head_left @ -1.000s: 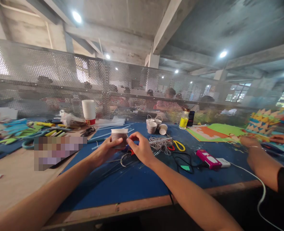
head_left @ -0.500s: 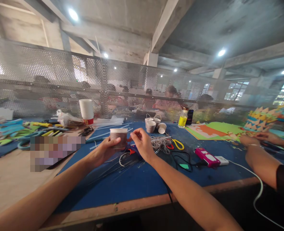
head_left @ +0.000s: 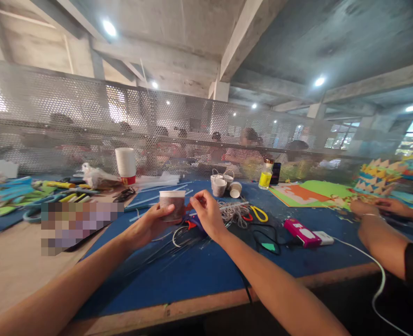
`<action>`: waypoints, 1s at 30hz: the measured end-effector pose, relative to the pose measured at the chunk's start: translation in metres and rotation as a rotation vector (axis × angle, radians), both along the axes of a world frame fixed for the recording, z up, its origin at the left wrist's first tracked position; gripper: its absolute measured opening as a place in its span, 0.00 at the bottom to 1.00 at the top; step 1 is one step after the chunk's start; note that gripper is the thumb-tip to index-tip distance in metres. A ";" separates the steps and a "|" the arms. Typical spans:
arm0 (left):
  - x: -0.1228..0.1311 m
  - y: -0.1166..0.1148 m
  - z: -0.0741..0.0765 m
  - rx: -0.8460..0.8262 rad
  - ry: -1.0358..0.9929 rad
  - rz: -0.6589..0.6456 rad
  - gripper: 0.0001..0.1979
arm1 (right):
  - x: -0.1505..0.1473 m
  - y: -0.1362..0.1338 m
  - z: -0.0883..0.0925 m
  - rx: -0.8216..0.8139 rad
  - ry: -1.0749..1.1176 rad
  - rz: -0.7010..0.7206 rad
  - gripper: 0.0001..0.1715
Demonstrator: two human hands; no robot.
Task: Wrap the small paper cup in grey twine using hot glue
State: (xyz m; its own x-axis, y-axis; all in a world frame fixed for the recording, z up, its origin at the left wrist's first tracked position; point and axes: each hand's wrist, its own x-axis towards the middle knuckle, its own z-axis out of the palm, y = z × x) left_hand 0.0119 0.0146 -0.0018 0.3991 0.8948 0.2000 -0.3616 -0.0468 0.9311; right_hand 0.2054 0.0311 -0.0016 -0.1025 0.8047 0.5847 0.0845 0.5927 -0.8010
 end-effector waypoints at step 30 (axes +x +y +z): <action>-0.001 0.001 -0.003 0.034 -0.011 -0.120 0.22 | 0.000 0.006 -0.003 -0.108 0.060 0.097 0.10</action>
State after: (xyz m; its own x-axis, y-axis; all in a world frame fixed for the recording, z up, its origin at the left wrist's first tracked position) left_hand 0.0110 0.0160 -0.0047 0.5002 0.8336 0.2344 -0.3765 -0.0344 0.9258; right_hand 0.2056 0.0372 -0.0042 -0.1505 0.8514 0.5025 -0.0185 0.5058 -0.8625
